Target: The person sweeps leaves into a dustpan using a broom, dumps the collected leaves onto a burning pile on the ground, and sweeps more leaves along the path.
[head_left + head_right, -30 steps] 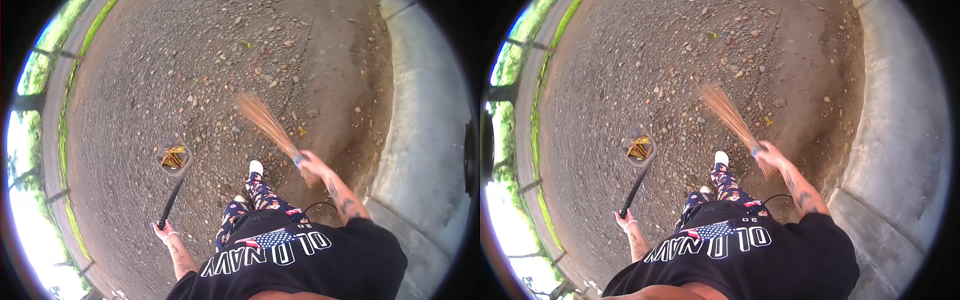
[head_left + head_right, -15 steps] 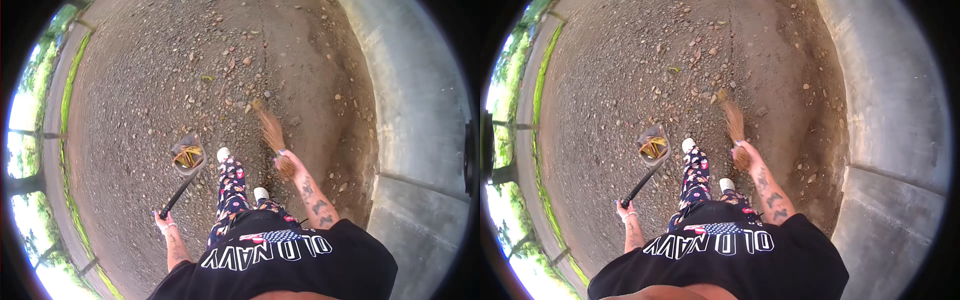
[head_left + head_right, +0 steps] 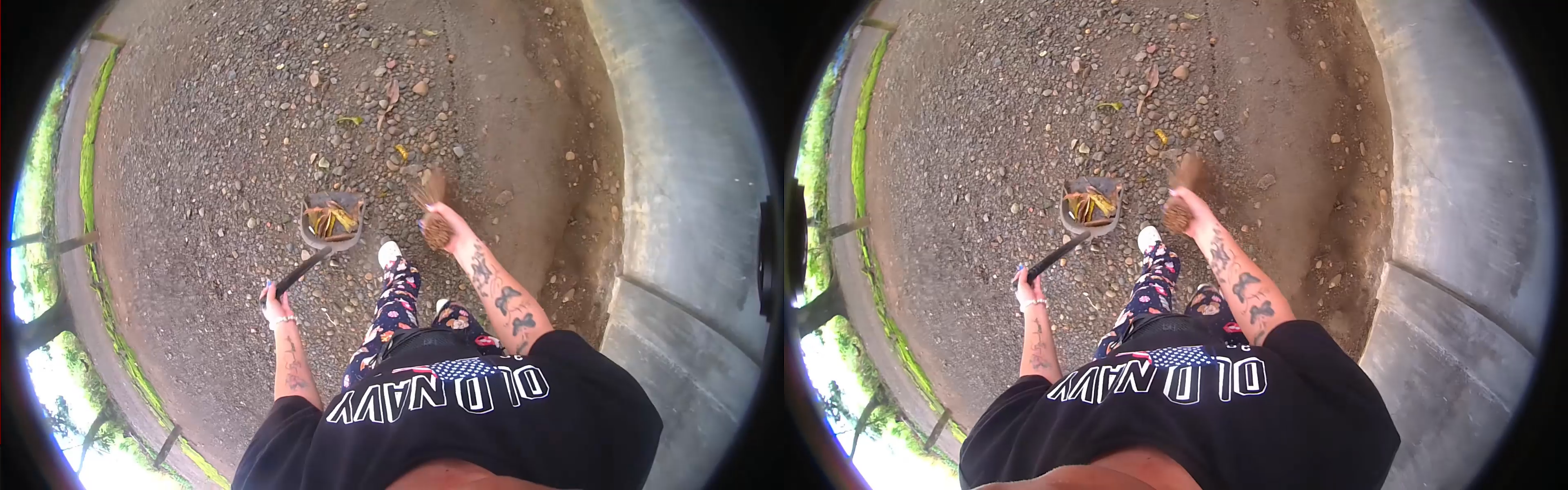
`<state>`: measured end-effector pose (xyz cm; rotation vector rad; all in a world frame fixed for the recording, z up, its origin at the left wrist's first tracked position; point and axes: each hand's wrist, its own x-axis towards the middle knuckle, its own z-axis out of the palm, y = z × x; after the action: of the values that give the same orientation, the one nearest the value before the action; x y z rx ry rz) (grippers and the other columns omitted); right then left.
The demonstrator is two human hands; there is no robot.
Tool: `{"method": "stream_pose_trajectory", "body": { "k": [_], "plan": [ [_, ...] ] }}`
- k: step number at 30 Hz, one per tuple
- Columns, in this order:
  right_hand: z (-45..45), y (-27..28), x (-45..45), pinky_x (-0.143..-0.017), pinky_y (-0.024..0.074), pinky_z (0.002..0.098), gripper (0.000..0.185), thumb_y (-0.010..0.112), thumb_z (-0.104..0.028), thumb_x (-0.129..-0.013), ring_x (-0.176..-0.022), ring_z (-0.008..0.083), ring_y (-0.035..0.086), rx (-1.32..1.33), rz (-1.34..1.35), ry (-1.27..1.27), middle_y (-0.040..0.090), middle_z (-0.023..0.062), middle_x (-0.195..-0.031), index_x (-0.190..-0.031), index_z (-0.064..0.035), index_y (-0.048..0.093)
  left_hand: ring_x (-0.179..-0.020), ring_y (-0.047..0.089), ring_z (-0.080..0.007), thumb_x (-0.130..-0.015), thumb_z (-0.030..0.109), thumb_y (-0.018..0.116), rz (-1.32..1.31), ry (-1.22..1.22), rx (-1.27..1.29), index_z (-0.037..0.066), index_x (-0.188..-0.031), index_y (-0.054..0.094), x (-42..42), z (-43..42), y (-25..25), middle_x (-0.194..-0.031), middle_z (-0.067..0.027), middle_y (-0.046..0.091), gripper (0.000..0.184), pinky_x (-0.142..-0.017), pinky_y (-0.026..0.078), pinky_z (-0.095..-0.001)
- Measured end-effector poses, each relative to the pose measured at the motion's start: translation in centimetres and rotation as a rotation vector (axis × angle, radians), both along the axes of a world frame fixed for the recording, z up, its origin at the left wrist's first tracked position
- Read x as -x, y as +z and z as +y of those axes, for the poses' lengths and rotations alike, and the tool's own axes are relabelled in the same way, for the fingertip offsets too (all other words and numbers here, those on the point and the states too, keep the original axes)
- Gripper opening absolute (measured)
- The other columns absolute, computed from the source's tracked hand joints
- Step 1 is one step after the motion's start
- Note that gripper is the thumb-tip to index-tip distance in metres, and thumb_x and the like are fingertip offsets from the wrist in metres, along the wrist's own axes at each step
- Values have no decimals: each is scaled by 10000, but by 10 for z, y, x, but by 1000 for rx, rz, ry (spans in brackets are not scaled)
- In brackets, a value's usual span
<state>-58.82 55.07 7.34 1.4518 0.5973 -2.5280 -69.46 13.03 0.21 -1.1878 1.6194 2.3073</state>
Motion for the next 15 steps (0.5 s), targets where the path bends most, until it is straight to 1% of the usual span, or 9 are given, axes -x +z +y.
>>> {"method": "stream_pose_trajectory", "body": {
  "k": [3,6,7,8,11,12,13,14,15],
  "plan": [
    [2,3,36,-492,480,298,323,596,-245,-672,-538,184,557,-21,52,3,568,104,-727,-892,-40,477,-851,515,-133,-696,20,613,12,-80,91,130,-792,491,32,37,9,-972,-22,553,190,-637,416,-270],
    [25,39,22,-492,487,286,314,572,-239,-693,-525,174,553,-5,74,-10,566,109,-721,-906,-33,467,-831,538,-135,-680,-3,631,-49,-107,132,130,-784,493,52,60,18,-970,-31,562,218,-583,413,-231],
    [41,54,17,-510,492,266,227,548,-185,-724,-597,180,548,-18,49,-23,557,149,-793,-877,-42,459,-827,542,-136,-679,10,640,-12,-133,158,127,-782,495,60,68,16,-975,-27,561,213,-575,413,-222],
    [56,58,10,-507,492,268,222,556,-187,-717,-580,177,551,-57,0,-46,562,137,-765,-864,-49,465,-823,545,-137,-678,23,650,32,-153,181,124,-780,496,70,77,13,-980,-23,560,210,-567,412,-213],
    [106,49,2,-510,490,278,252,577,-211,-698,-554,183,554,-126,-116,43,568,116,-728,-863,-55,467,-872,535,-154,-677,10,648,39,-190,198,85,-771,502,89,94,5,-1054,-71,537,190,-625,431,-224],
    [122,35,1,-513,487,289,258,591,-230,-683,-547,185,557,-256,-193,44,571,101,-704,-842,-58,481,-892,530,-163,-679,-1,641,57,-210,253,70,-770,503,94,102,1,-1084,-99,522,180,-656,443,-237],
    [137,18,9,-517,484,300,265,604,-250,-669,-540,188,559,-387,-269,43,575,86,-679,-821,-62,495,-920,521,-186,-678,-19,632,107,-205,176,43,-772,504,96,114,8,-1128,-155,484,171,-722,451,-261],
    [156,-10,26,-517,484,300,265,604,-250,-669,-540,188,559,-404,-255,51,575,86,-679,-821,-62,495,-969,499,-205,-680,-16,631,157,-253,243,38,-770,503,104,118,-9,-1141,-181,465,166,-797,428,-284],
    [170,-37,38,-523,481,310,262,613,-264,-658,-546,188,562,-347,-279,49,578,78,-670,-795,-67,509,-995,482,-209,-681,-10,634,128,-304,259,38,-767,504,110,129,-3,-1140,-184,466,163,-826,406,-294]
  ]
}}
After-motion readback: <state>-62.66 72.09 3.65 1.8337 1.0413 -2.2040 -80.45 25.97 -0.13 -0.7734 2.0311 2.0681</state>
